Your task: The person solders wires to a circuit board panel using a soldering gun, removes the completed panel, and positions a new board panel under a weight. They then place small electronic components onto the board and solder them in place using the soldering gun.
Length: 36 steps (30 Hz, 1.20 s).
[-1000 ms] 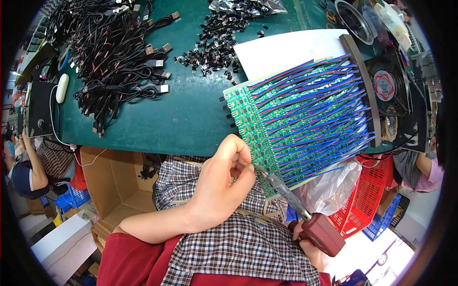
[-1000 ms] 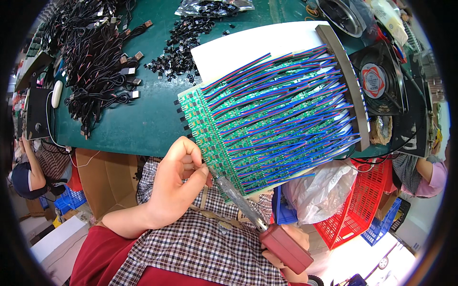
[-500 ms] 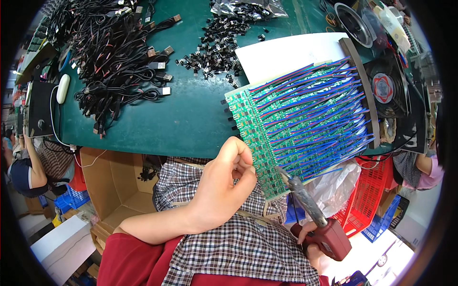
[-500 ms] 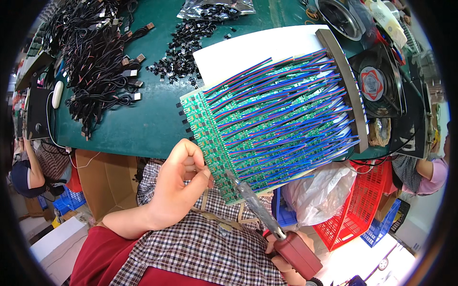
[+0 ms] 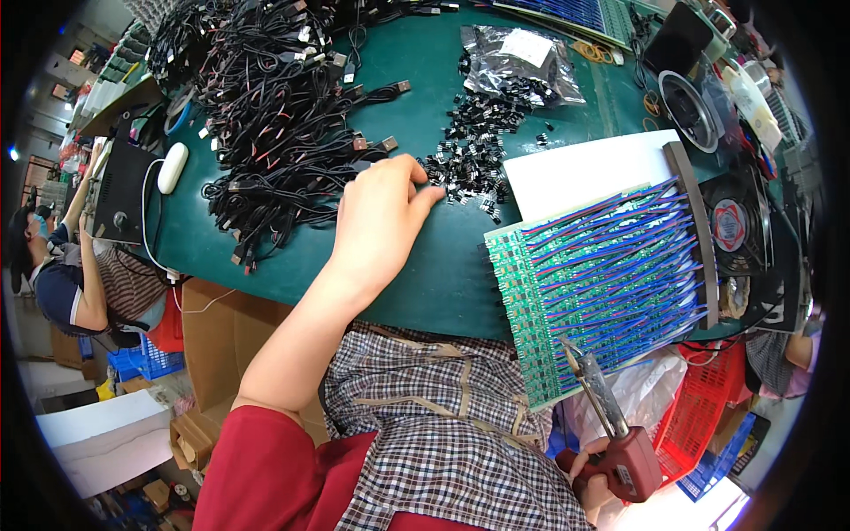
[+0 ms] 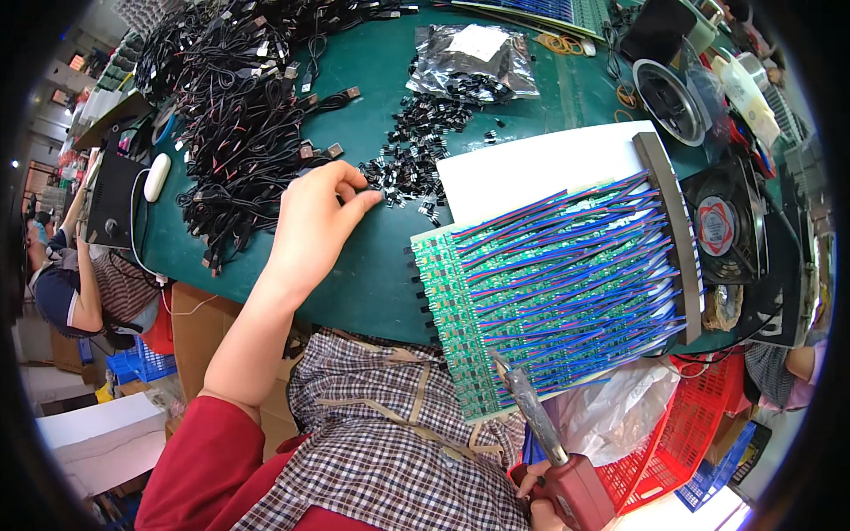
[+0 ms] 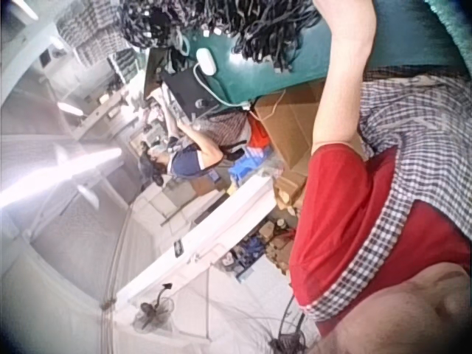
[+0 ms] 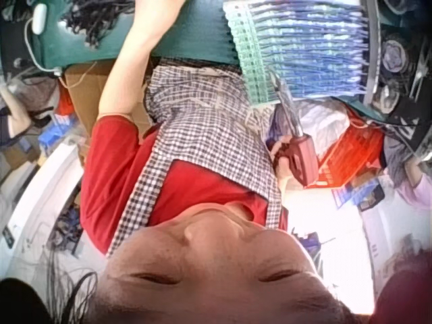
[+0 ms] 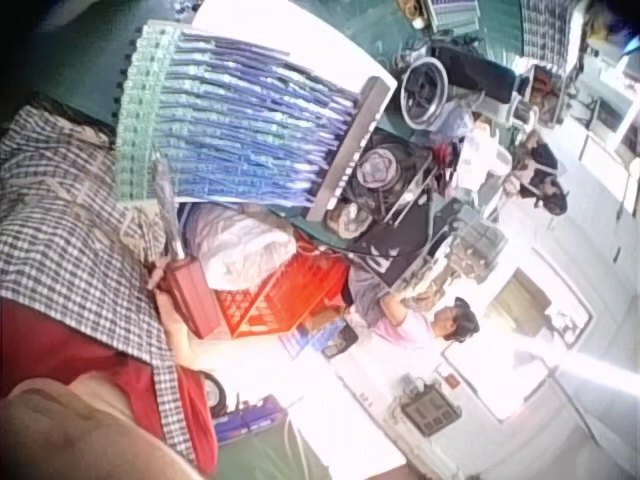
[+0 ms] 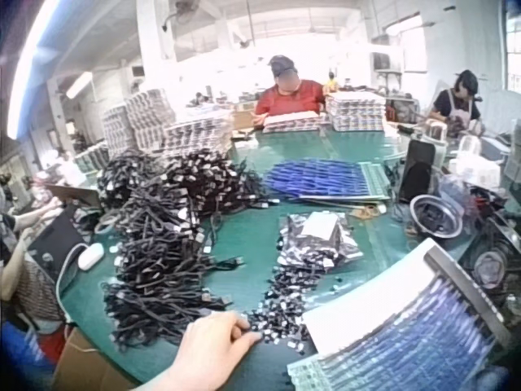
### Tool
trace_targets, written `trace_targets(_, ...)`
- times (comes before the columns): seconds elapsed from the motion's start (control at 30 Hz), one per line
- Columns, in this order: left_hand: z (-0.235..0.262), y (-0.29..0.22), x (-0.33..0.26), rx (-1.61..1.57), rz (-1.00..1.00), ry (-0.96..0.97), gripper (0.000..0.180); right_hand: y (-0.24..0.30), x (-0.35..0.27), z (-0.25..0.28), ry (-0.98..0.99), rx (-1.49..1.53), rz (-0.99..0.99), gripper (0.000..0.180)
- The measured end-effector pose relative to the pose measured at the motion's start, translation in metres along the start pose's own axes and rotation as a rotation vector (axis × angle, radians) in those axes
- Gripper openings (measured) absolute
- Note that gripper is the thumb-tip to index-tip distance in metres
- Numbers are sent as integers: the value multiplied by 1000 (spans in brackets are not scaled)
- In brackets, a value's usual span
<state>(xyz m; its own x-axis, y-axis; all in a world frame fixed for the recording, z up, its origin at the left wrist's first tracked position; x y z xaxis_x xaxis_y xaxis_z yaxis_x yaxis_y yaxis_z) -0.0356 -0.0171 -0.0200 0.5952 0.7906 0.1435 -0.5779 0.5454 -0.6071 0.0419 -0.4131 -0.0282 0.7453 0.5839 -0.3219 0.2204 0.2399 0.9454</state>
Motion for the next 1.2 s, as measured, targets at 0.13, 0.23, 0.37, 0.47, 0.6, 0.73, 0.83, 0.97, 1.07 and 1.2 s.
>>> trace_targets(0.13, -1, -6, 9, 37, -60, 4, 10, 3, -7, -4, -31, 83, -7, 37)
trace_targets(0.23, 2, -2, 6, -91, -23, 74, 7, 2, -9, -3, -74, 22, 42, 30)
trace_targets(0.37, 7, 3, -5, -445, 133, 158, 9, -1, -11, 5, -85, -553, 166, 3)
trace_targets(0.47, 9, -3, -24, -715, 240, 239, 11, -10, -15, 13, -62, -632, 168, 8)
trace_targets(0.6, 2, -22, -69, -1022, 421, 379, 10, -17, -14, 15, 19, -324, 142, 57)
trace_targets(0.73, -7, -43, -105, -1181, 598, 511, 7, -13, -10, 2, 74, 7, -11, 75)
trace_targets(0.83, -15, -58, -121, -1188, 619, 614, 9, -5, -10, 5, -75, 205, 18, 32)
trace_targets(0.97, -27, -70, -130, -1134, 543, 618, 9, -9, -11, 20, 29, -270, 66, 23)
trace_targets(1.07, -30, -71, -132, -1101, 519, 582, 10, -23, -16, 30, 80, -443, 56, 78)
trace_targets(1.2, -34, -70, -128, -1043, 482, 540, 21, -22, -19, 25, 173, -391, 38, 70)
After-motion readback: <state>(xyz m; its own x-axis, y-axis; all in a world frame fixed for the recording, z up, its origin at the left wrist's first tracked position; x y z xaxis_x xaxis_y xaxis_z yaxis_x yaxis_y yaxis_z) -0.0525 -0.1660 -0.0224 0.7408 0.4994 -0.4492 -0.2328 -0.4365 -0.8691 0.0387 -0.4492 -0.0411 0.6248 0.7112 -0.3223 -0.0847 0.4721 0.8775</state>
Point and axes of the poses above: each hand's wrist, its own x-axis towards the middle knuckle, its own z-axis out of the back of the hand, y = z × x, the point moved 5 cm from there along x, towards the middle knuckle, and after that the axes turned 2 degrees about -y, right-handed, at the moved point
